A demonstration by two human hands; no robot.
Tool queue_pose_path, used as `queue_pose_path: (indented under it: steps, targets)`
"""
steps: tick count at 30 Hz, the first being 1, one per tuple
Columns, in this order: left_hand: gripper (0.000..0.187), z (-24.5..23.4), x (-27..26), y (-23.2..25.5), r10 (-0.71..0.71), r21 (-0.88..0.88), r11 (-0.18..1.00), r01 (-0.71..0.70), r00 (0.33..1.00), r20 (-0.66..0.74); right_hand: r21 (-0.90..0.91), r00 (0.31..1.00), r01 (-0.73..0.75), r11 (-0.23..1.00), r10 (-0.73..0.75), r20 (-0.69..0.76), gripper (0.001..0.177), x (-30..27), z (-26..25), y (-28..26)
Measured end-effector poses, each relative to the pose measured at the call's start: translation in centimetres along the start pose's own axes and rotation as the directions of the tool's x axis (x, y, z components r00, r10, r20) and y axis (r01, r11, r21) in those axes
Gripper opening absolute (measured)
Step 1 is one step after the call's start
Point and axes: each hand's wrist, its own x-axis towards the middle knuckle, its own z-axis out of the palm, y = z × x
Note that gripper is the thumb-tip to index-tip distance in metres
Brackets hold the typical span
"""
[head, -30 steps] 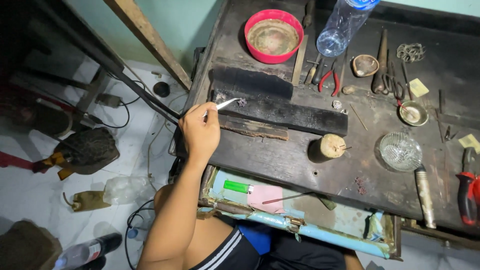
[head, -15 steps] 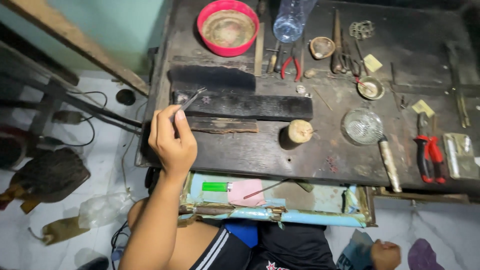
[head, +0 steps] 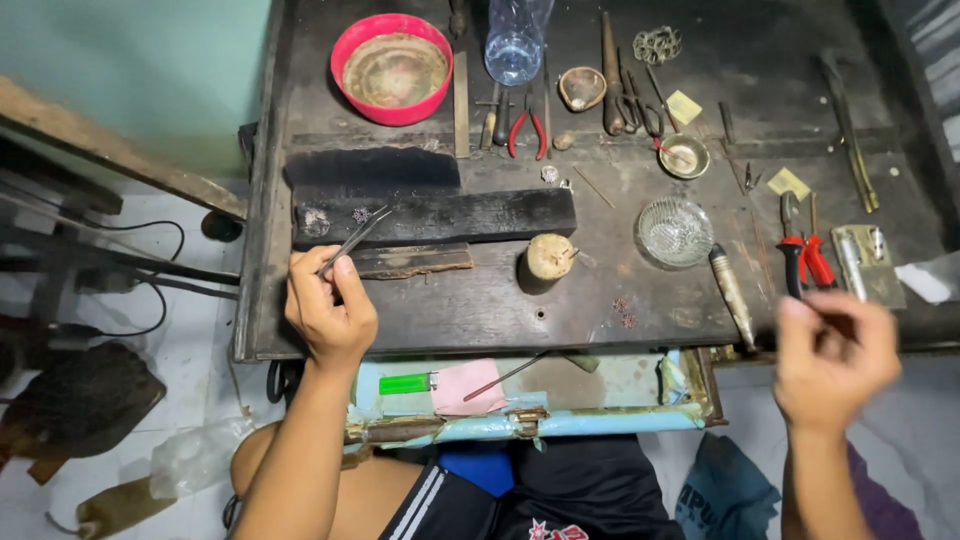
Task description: The person is soldering small jewelry components on a soldering block using a blowtorch and tweezers.
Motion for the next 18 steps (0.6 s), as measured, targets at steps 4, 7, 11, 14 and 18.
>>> queue_pose_path:
  steps: [4, 7, 11, 14, 18]
  targets:
    - [0.02, -0.3, 0.1, 0.3, 0.017, 0.001, 1.0, -0.017, 1.0, 0.011, 0.02, 0.938, 0.053, 0.998, -0.057, 0.342, 0.012, 3.8, 3.2, -6.7]
    - [0.021, -0.5, -0.1, 0.2, 0.014, 0.028, 0.999, -0.015, 1.0, 0.014, -0.003, 0.794, 0.104, 0.995, -0.081, 0.603, 0.021, 3.5, 5.0, -7.3]
    - [0.015, 0.1, -0.1, -0.8, 0.031, 0.014, 0.999, -0.03, 0.998, -0.046, -0.023, 0.781, 0.051, 0.998, -0.026, 0.623, 0.026, 1.5, 6.8, -6.5]
    - [0.011, 0.3, 0.2, -1.1, 0.038, 0.001, 0.999, -0.038, 0.994, -0.107, -0.081, 0.802, -0.003, 0.997, 0.051, 0.596, 0.024, 1.0, 7.6, -6.6]
    - [0.01, 0.4, 0.4, -1.4, 0.024, -0.054, 0.998, -0.029, 0.994, -0.103, -0.097, 0.804, -0.014, 0.995, 0.069, 0.59, 0.019, 0.8, 7.9, -6.5]
